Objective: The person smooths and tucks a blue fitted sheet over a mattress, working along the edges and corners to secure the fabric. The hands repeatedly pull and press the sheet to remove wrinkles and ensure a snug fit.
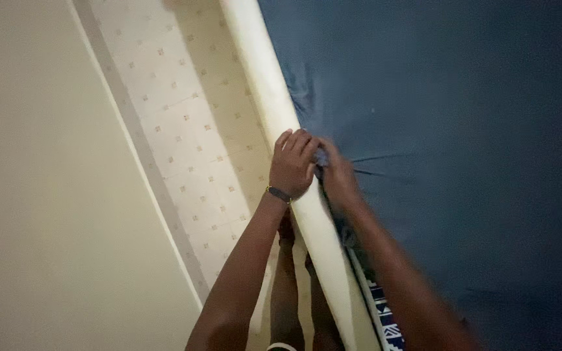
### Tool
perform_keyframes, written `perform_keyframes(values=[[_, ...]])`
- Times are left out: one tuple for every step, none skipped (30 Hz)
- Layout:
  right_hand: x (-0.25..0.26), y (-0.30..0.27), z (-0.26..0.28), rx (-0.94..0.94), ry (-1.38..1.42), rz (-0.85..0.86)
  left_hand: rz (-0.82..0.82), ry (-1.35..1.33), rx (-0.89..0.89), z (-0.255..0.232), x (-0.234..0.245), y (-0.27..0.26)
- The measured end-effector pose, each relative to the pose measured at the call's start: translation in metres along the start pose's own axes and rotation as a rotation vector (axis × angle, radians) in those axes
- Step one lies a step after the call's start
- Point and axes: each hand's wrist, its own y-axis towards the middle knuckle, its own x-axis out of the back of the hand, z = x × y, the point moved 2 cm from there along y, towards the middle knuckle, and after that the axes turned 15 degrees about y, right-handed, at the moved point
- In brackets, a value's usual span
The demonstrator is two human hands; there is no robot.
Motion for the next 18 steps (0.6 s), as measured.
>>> perform_keyframes(values=[[-0.005, 0.000, -0.003, -0.005, -0.061, 0.003, 0.018, -0.009, -0.001, 0.001, -0.001, 0.000], [-0.007, -0.003, -0.002, -0.012, -0.125, 0.007, 0.035, -0.023, -0.001, 0.000, 0.001, -0.001], [-0.008, -0.006, 0.000, 0.013, -0.162, 0.026, 0.053, -0.036, 0.000, 0.000, 0.003, -0.002], [-0.010, -0.006, 0.000, 0.045, -0.196, 0.044, 0.038, -0.011, -0.017, 0.001, 0.004, -0.001], [-0.011, -0.008, 0.001, 0.077, -0.231, 0.062, 0.024, 0.013, -0.033, 0.003, 0.004, 0.000], [-0.011, -0.011, -0.001, -0.040, -0.321, 0.107, 0.010, 0.037, -0.046, 0.003, 0.006, 0.000], [-0.010, -0.016, -0.002, -0.156, -0.411, 0.154, 0.003, 0.035, -0.042, 0.003, 0.008, 0.001], [-0.008, -0.024, -0.005, -0.278, -0.501, 0.202, -0.001, 0.029, -0.035, 0.002, 0.008, 0.002], [-0.007, -0.029, -0.005, -0.273, -0.501, 0.209, -0.005, 0.024, -0.029, 0.000, 0.009, 0.002], [-0.005, -0.032, -0.005, -0.264, -0.503, 0.213, 0.042, 0.057, -0.047, -0.001, 0.008, 0.006], [-0.003, -0.035, -0.006, -0.254, -0.504, 0.218, 0.089, 0.091, -0.066, -0.002, 0.006, 0.009], [-0.003, -0.038, -0.007, -0.242, -0.551, 0.258, 0.140, 0.127, -0.084, -0.002, 0.005, 0.011], [-0.002, -0.040, -0.009, -0.230, -0.599, 0.297, 0.193, 0.151, -0.128, 0.000, 0.005, 0.012], [0.000, -0.045, -0.009, -0.224, -0.649, 0.339, 0.249, 0.171, -0.171, 0.000, 0.005, 0.012], [0.003, -0.050, -0.007, -0.157, -0.607, 0.333, 0.305, 0.190, -0.214, 0.000, 0.006, 0.010], [0.008, -0.056, -0.007, -0.088, -0.565, 0.329, 0.290, 0.219, -0.243, 0.000, 0.006, 0.006], [0.011, -0.060, -0.006, -0.019, -0.523, 0.324, 0.275, 0.248, -0.271, -0.001, 0.006, 0.002], [0.014, -0.061, -0.008, -0.145, -0.421, 0.327, 0.255, 0.283, -0.307, 0.002, 0.007, 0.001]])
